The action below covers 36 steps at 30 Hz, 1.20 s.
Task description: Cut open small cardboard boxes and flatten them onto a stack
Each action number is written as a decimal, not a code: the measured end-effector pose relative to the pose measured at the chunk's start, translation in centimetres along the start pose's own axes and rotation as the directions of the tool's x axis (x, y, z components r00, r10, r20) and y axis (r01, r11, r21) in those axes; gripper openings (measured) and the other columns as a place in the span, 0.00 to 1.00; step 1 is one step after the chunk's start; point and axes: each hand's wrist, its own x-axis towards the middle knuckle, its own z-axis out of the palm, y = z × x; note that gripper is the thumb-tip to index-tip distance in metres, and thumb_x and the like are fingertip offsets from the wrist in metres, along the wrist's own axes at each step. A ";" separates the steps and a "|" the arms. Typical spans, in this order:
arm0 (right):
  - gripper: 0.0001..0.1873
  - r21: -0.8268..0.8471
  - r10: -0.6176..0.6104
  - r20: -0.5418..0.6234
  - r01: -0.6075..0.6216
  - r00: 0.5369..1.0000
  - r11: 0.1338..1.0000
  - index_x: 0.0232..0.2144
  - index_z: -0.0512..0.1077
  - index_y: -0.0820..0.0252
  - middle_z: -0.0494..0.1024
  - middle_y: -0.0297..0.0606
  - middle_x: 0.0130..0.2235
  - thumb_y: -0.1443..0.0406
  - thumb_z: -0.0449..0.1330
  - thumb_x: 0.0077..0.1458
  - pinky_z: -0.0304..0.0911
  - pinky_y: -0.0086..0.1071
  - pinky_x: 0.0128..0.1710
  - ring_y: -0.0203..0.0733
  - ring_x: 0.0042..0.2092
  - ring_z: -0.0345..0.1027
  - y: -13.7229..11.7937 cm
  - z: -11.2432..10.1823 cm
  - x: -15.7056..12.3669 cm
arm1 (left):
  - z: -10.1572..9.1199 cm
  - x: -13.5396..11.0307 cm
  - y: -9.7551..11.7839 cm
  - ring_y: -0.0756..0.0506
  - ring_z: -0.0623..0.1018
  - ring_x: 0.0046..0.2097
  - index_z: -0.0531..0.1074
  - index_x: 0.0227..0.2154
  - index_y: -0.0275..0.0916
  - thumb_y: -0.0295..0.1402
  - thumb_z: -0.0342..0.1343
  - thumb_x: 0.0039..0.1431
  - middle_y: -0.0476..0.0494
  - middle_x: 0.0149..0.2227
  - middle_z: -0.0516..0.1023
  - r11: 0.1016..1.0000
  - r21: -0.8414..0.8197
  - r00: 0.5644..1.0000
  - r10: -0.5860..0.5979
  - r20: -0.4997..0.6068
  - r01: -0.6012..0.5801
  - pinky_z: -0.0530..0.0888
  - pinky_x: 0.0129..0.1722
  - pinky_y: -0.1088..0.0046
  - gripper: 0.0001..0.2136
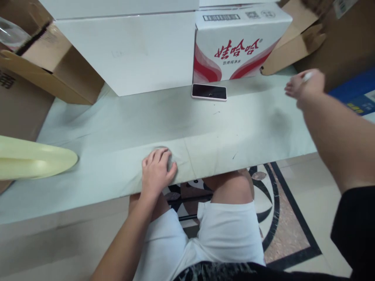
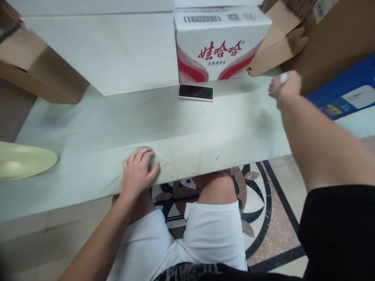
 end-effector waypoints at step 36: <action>0.06 0.181 -0.410 0.278 0.371 0.869 0.911 0.36 0.70 0.54 0.86 0.43 0.46 0.71 0.58 0.60 0.79 0.46 0.49 0.53 0.51 0.82 -14.5 9.5 -35.2 | -10.2 16.4 -14.7 0.32 0.77 0.53 0.70 0.58 0.36 0.29 0.59 0.58 0.33 0.48 0.80 0.911 0.033 0.902 -0.401 -0.159 0.410 0.72 0.56 0.44 0.24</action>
